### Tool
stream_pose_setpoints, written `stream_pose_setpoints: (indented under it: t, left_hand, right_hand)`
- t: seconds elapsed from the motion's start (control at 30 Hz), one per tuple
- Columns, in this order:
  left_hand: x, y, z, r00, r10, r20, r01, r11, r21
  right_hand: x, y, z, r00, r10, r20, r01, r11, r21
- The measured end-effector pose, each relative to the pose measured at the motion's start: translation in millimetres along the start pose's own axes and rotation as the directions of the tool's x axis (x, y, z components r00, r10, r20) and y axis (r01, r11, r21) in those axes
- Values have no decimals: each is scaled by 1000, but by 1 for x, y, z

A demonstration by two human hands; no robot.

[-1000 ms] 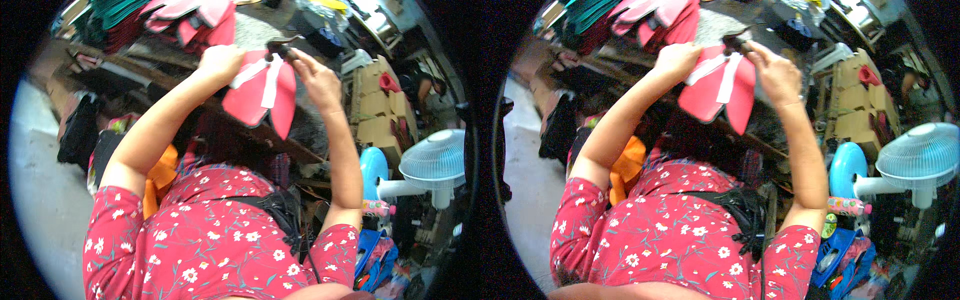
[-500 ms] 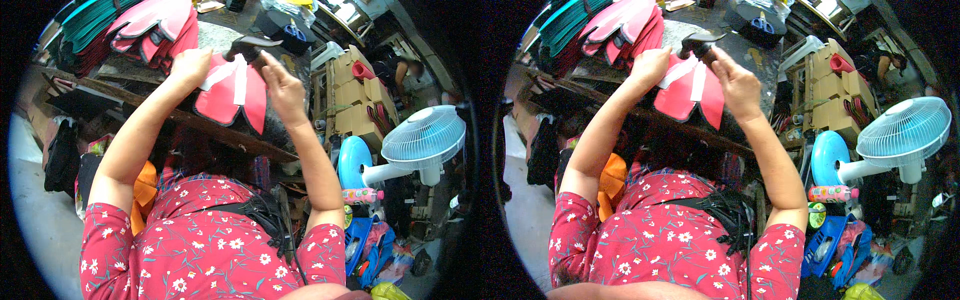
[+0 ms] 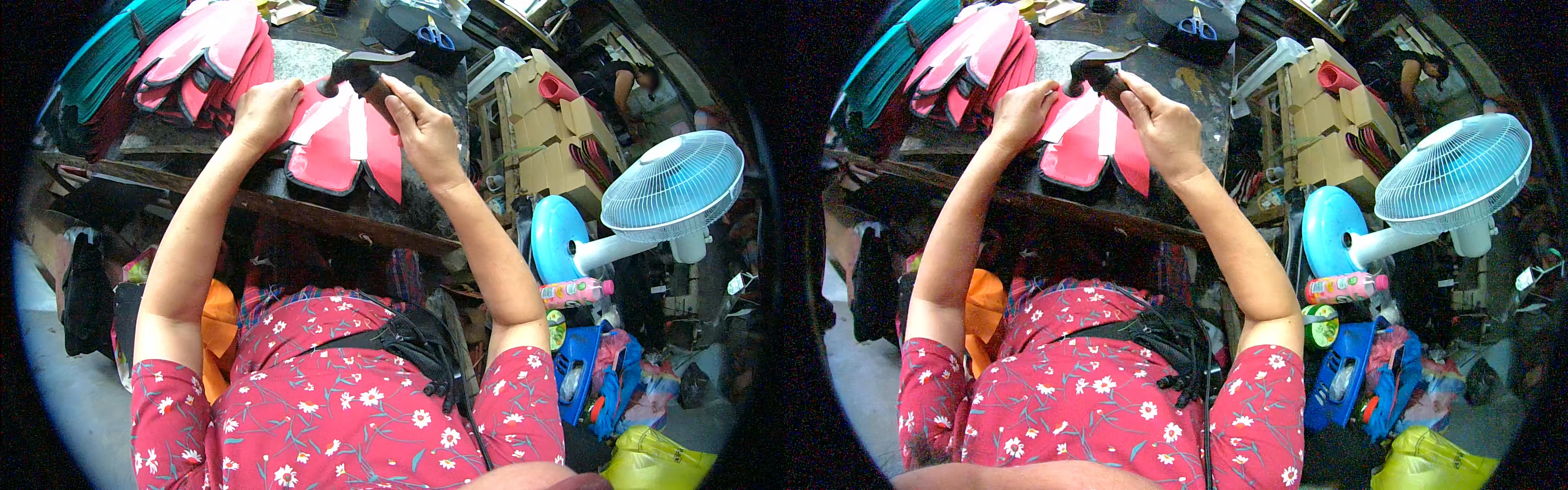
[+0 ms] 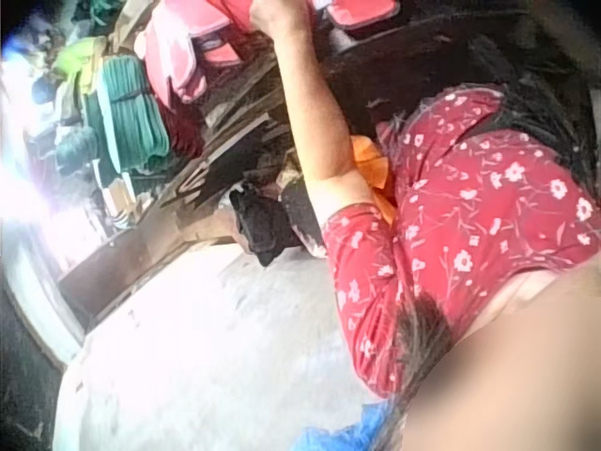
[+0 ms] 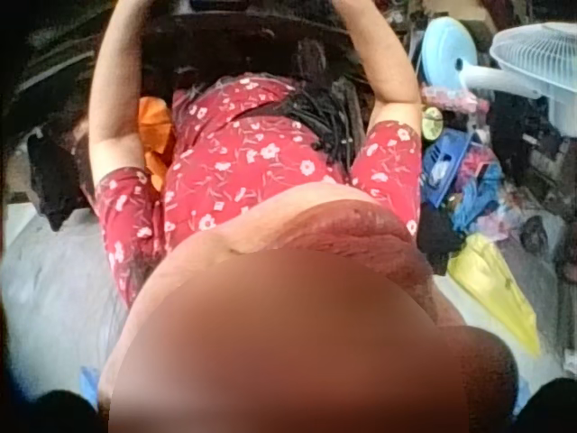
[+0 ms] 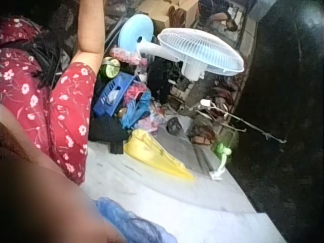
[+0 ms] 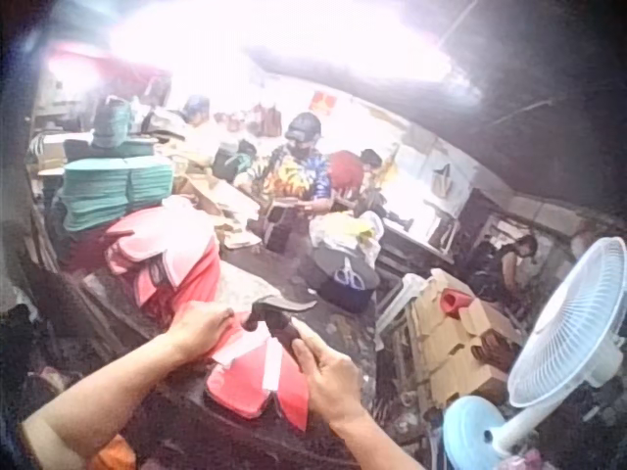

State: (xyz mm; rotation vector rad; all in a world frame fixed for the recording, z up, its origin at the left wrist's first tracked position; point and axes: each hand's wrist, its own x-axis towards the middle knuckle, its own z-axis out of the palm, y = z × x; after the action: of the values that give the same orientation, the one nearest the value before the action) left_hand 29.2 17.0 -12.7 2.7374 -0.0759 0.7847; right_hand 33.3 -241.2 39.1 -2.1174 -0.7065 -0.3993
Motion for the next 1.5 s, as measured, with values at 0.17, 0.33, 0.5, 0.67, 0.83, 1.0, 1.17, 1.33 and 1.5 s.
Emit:
stream_pose_setpoints:
  t: [0.17, 0.33, 0.5, 0.67, 0.83, 1.0, 1.17, 1.33, 1.5]
  left_hand:
    - [3, -9, 4, 1000, -26, 3, 26, 997, -71]
    - [3, -9, 2, 999, -40, 32, 42, 998, -57]
    - [4, -9, 0, 999, -35, 21, 36, 997, -62]
    - [3, -19, 1, 999, 48, 15, -45, 979, -198]
    - [-2, -22, 2, 993, 99, -61, -111, 958, -263]
    - [-1, -22, 5, 994, 94, -61, -108, 953, -284]
    - [2, -23, 16, 995, 91, -39, -96, 979, -182]
    - [7, -22, 25, 996, 67, -53, -74, 987, -142]
    - [3, -16, 14, 999, 47, -12, -48, 989, -140]
  right_hand:
    - [-10, -11, 4, 977, 1, 214, 70, 943, -324]
    - [-7, -8, -6, 975, 13, 222, 35, 977, -211]
    - [-11, -11, 6, 984, -33, 177, 75, 968, -238]
    - [-10, -11, 3, 962, -2, 273, 94, 942, -323]
    - [-6, -4, -2, 980, -169, 102, 187, 960, -207]
    - [-11, -8, 4, 953, 125, 274, -44, 957, -286]
    - [-6, -8, -8, 982, 15, 186, 50, 940, -339]
    - [-12, 2, 7, 987, 45, 158, -46, 999, 5]
    - [-12, -4, 9, 967, -84, 241, 144, 959, -244]
